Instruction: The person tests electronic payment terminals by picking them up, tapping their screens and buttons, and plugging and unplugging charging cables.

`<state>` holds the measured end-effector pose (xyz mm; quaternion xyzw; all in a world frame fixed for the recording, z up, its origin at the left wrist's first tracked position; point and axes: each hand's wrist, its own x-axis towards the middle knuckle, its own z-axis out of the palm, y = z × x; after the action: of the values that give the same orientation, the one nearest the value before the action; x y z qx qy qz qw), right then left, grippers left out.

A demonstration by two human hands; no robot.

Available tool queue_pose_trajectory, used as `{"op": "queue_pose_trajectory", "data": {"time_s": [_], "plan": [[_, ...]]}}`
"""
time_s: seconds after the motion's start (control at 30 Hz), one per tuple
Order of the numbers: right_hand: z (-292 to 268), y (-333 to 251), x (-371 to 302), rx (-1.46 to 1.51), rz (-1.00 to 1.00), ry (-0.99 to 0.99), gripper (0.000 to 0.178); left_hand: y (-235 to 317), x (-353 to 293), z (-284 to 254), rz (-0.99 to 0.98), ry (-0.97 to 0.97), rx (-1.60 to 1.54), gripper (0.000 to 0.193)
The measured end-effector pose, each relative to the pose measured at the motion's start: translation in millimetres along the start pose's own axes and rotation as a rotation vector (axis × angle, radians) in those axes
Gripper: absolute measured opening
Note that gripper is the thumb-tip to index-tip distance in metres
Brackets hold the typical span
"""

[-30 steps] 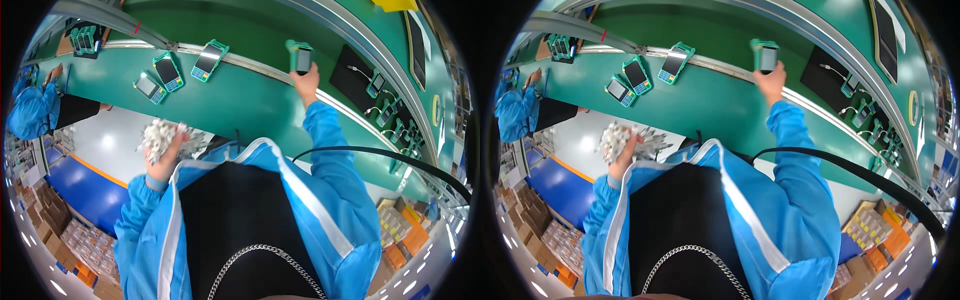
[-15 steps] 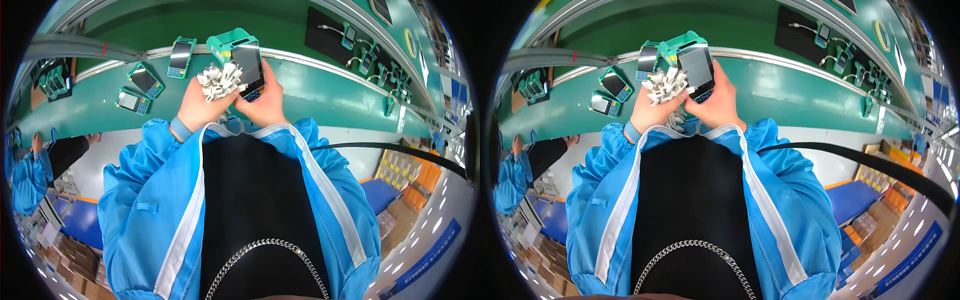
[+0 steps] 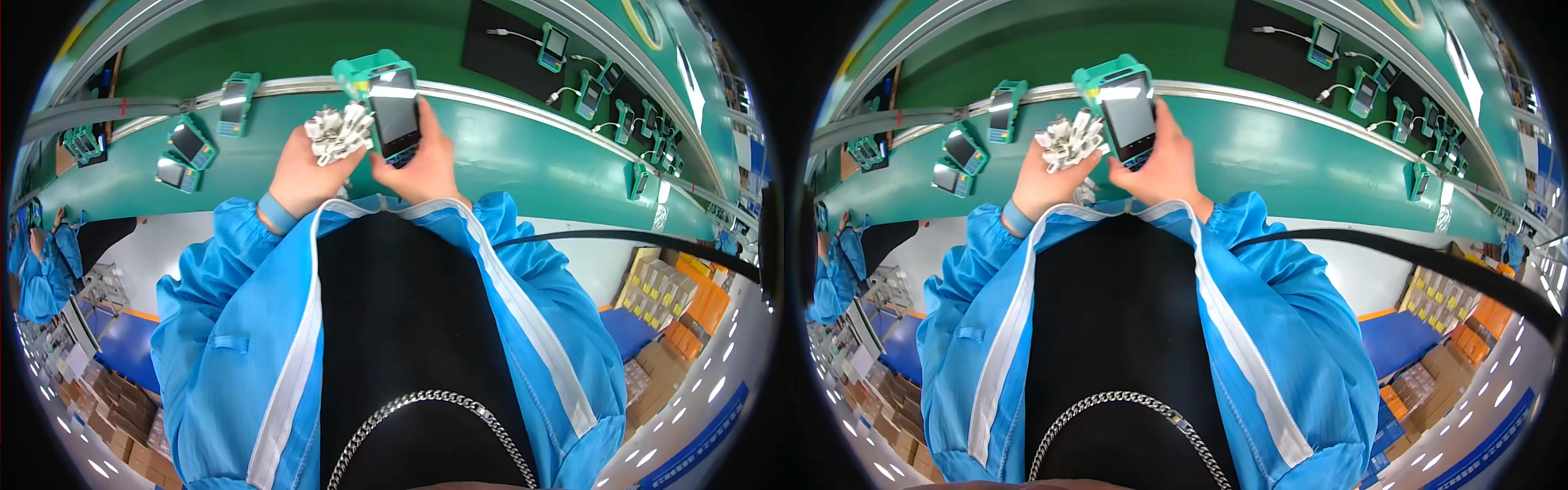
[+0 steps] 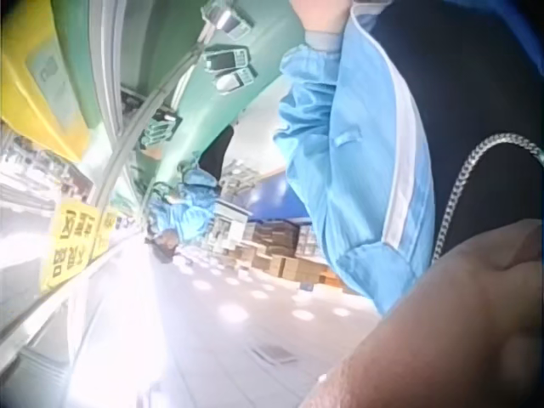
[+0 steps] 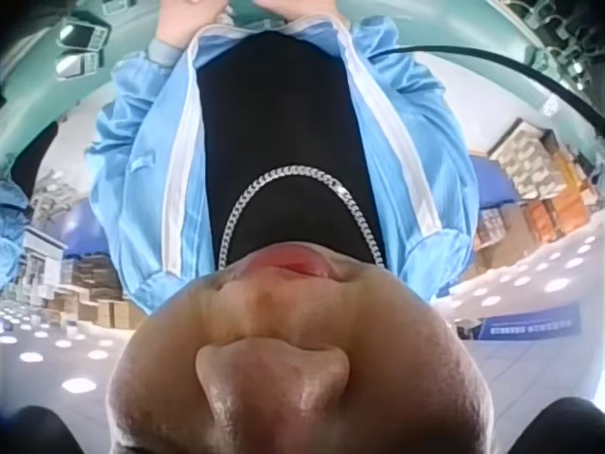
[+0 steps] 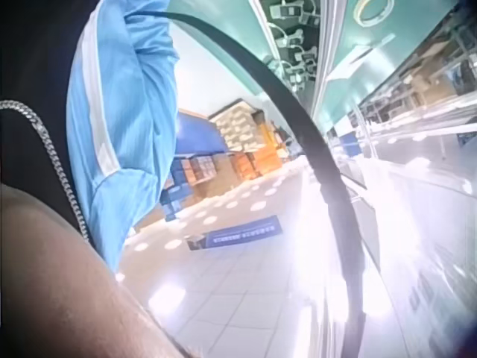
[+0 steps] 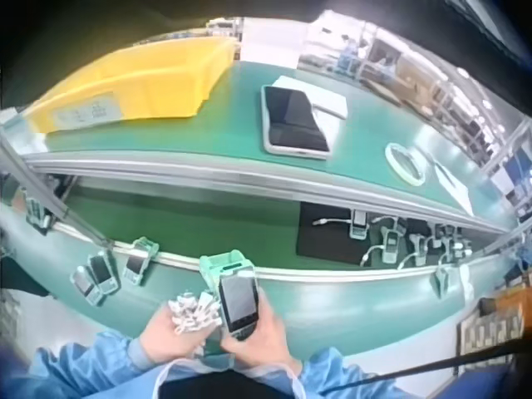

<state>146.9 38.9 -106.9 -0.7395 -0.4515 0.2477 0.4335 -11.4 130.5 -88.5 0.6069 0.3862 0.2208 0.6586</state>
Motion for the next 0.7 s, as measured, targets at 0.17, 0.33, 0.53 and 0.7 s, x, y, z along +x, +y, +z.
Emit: {"op": "queue_pose_trajectory", "data": {"time_s": [0.17, 0.33, 0.53, 0.7], "plan": [[-76, 72, 23, 0.015, -0.205, -0.223, 0.088, -65, 14, 54, -0.195, 0.197, -0.151, 0.022], [-131, 161, 61, -0.09, 0.06, -0.143, 0.079, -73, 8, 53, 0.004, 0.656, -0.141, 0.014], [-142, 308, 166, -0.355, 0.186, 0.306, 0.073, -49, -20, 75, -0.009, 0.563, 0.308, 0.016], [-174, 384, 193, -0.453, -0.068, 0.403, 0.062, -99, -60, 76, 0.013, 0.405, 1.012, 0.018]]}}
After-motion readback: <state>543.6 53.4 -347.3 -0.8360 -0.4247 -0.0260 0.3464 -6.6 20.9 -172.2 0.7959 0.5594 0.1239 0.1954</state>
